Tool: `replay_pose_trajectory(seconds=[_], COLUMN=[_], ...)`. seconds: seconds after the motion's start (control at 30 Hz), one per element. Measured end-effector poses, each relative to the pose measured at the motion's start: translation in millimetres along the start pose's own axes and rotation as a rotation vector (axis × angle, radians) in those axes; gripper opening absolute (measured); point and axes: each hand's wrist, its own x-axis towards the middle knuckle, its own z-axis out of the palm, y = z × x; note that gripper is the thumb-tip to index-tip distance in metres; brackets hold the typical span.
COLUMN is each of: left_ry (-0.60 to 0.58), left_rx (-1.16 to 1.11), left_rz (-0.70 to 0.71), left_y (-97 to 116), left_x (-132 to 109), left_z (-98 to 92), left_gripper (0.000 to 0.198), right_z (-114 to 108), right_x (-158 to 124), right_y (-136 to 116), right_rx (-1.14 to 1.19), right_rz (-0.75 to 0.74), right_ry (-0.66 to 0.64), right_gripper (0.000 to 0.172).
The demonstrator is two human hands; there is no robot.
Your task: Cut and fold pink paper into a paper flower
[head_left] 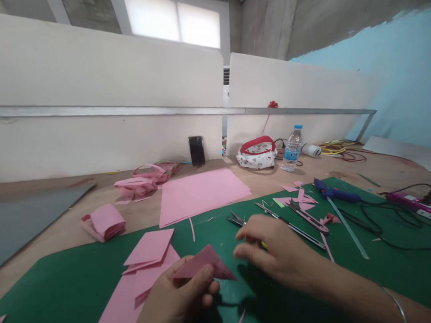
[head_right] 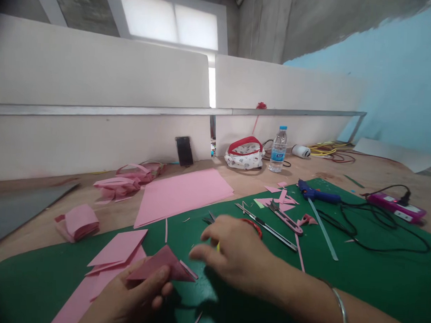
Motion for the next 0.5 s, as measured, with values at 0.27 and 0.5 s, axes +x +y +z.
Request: replay_pose_trajectory(seconds=[0.27,0.5], left_ry=[-0.012,0.143], left_rx=[0.2,0.326], left_rz=[0.142,0.297], left_y=[15.9,57.2], left_x=[-6.5,-0.1], left_z=[8.1,-10.7], left_gripper=[0.02,0.028], right_z=[17.5,-5.7], right_x=[-10.6,2.3], right_y=[-10.1,3.1], right_rx=[0.341,0.443], right_rz=[-0.199,-0.041], right_ry=[-0.04,0.04], right_gripper=[0.024,0.02])
